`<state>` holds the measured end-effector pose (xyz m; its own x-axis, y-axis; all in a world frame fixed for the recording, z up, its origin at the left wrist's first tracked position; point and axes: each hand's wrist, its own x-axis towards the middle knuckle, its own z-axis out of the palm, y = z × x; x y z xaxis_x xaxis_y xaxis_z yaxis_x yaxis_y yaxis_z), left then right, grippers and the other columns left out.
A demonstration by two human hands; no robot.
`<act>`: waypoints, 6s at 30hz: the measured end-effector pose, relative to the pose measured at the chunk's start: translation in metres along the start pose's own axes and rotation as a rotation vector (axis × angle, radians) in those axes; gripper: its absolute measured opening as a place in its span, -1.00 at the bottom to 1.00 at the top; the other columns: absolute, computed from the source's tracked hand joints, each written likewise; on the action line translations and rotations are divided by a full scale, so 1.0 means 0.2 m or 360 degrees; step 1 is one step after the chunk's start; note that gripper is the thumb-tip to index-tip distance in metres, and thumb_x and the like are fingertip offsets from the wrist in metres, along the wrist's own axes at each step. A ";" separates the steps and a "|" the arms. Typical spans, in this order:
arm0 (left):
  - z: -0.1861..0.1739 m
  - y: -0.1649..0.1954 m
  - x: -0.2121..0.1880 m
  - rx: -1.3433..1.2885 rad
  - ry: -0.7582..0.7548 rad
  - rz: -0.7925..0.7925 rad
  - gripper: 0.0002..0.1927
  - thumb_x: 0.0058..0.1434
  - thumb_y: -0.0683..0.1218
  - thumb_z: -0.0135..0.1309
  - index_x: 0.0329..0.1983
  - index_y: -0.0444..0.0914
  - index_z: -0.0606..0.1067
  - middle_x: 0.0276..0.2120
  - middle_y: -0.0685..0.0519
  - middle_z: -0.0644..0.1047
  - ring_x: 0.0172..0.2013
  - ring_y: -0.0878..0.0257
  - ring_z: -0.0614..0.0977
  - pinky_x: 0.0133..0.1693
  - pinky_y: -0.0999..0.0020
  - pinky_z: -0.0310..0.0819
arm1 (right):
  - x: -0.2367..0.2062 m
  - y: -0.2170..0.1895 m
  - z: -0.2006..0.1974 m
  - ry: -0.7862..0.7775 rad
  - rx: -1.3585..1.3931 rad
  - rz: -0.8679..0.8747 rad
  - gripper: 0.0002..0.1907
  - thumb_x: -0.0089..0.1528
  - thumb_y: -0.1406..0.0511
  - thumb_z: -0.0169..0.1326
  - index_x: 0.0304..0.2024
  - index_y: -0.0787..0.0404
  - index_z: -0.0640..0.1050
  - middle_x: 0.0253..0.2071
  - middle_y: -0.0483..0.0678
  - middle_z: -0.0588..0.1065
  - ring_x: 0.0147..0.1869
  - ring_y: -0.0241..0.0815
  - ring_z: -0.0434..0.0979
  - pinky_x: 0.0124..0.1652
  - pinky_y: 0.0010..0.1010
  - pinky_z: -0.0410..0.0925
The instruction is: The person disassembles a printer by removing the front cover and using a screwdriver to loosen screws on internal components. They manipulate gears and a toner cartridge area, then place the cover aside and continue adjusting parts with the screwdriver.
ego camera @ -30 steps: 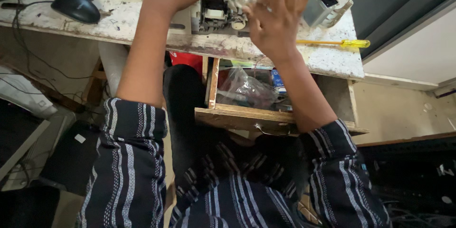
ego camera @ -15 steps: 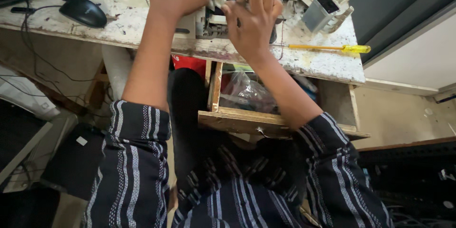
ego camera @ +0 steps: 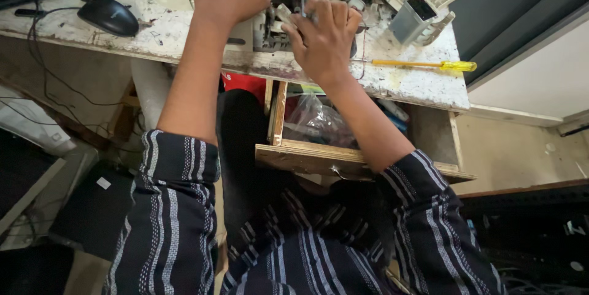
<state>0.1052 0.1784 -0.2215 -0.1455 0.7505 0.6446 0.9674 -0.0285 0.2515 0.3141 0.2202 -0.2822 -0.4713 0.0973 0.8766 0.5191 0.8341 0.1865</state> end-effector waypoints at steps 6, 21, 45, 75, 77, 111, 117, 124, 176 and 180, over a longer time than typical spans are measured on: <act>-0.01 -0.02 0.01 -0.0035 0.0073 0.0104 -0.61 0.20 0.12 0.21 -0.03 -0.21 0.61 -0.19 -0.24 0.61 -0.18 -0.22 0.61 -0.14 -0.10 0.48 | 0.01 0.04 -0.05 0.0003 0.0021 -0.0121 -0.72 0.30 0.02 0.31 -0.20 0.06 0.68 -0.03 -0.18 0.36 0.10 -0.15 0.30 0.08 -0.13 0.08; 0.09 -0.06 0.00 0.0045 -0.0159 -0.0167 -0.58 0.33 0.19 0.14 -0.02 -0.24 0.59 -0.17 -0.23 0.61 -0.12 -0.22 0.62 -0.06 -0.09 0.50 | -0.04 0.43 -0.31 -0.0179 0.0128 -0.0046 -0.63 0.27 0.05 0.35 0.01 0.06 0.67 0.12 -0.04 0.41 0.21 0.02 0.29 0.13 -0.10 0.14; 0.11 -0.08 0.01 0.0121 -0.0150 -0.0162 -0.52 0.31 0.24 0.13 -0.24 -0.29 0.64 -0.34 -0.24 0.63 -0.28 -0.20 0.65 -0.20 -0.07 0.54 | -0.01 0.44 -0.36 -0.0199 0.0192 -0.0008 -0.90 0.25 0.37 0.27 -0.19 0.04 0.68 -0.14 -0.20 0.53 0.05 -0.11 0.42 0.03 -0.19 0.13; 0.09 -0.08 -0.01 0.0068 -0.0126 -0.0091 -0.58 0.33 0.17 0.16 -0.04 -0.27 0.61 -0.22 -0.22 0.62 -0.18 -0.18 0.64 -0.16 -0.08 0.52 | -0.06 0.55 -0.42 -0.0393 0.0042 -0.0042 -0.72 0.14 0.26 0.38 -0.10 0.04 0.66 -0.18 -0.22 0.55 0.04 -0.12 0.44 0.11 -0.14 0.14; 0.09 -0.07 -0.02 0.0086 -0.0105 -0.0121 -0.57 0.31 0.18 0.17 -0.06 -0.27 0.62 -0.24 -0.23 0.62 -0.20 -0.18 0.64 -0.20 -0.09 0.52 | -0.07 0.55 -0.41 -0.0441 -0.0016 -0.0013 -0.71 0.14 0.41 0.23 -0.10 0.02 0.67 -0.24 -0.23 0.54 0.01 -0.15 0.45 0.14 -0.17 0.15; 0.15 -0.14 -0.02 0.0110 -0.0040 -0.0045 -0.56 0.34 0.19 0.19 -0.10 -0.30 0.63 -0.27 -0.28 0.63 -0.24 -0.22 0.64 -0.23 -0.07 0.53 | -0.14 0.74 -0.59 -0.0113 0.0030 0.0207 -0.76 0.10 0.50 0.21 -0.27 0.07 0.67 -0.32 -0.20 0.56 -0.11 -0.11 0.53 0.10 -0.25 0.22; 0.14 -0.13 0.00 0.0161 -0.0156 -0.0077 -0.56 0.36 0.19 0.14 -0.04 -0.29 0.61 -0.23 -0.26 0.62 -0.20 -0.20 0.64 -0.17 -0.08 0.52 | -0.16 0.77 -0.55 -0.0163 -0.0074 0.0290 -0.79 0.10 0.50 0.24 -0.37 0.04 0.64 -0.35 -0.19 0.54 -0.26 -0.15 0.51 -0.14 -0.27 0.17; 0.13 -0.10 0.01 0.0055 -0.0073 -0.0065 -0.58 0.30 0.14 0.15 0.02 -0.26 0.58 -0.15 -0.23 0.61 -0.12 -0.20 0.60 -0.16 -0.10 0.49 | -0.17 0.77 -0.49 -0.0196 0.0021 0.0474 -0.76 0.07 0.54 0.23 -0.28 0.14 0.68 -0.30 -0.03 0.56 -0.29 -0.03 0.57 -0.27 -0.27 0.38; -0.55 0.52 -0.41 0.0204 0.0168 0.0023 -0.37 0.41 0.28 0.05 0.32 -0.25 0.44 0.23 -0.17 0.46 0.27 -0.14 0.40 0.21 -0.34 0.12 | -0.12 0.53 -0.20 -0.0393 0.0616 0.0326 -0.49 0.35 -0.18 0.23 -0.47 -0.01 0.64 -0.58 -0.25 0.50 -0.61 -0.42 0.46 -0.57 -0.50 0.34; -0.67 0.19 -0.39 -0.0381 0.0127 -0.0111 -0.42 0.42 0.30 -0.03 0.23 -0.19 0.50 0.09 -0.06 0.60 0.13 0.00 0.57 0.13 -0.15 0.32 | -0.09 0.30 -0.15 -0.0920 0.0249 0.0120 -0.32 0.23 -0.34 0.05 -0.64 -0.03 0.58 -0.74 -0.28 0.42 -0.72 -0.37 0.35 -0.67 -0.41 0.20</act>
<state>0.1248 0.0304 -0.1646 -0.2354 0.7019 0.6722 0.8792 -0.1410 0.4551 0.3740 0.2523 -0.2731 -0.7710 0.4022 0.4937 0.4760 0.8790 0.0272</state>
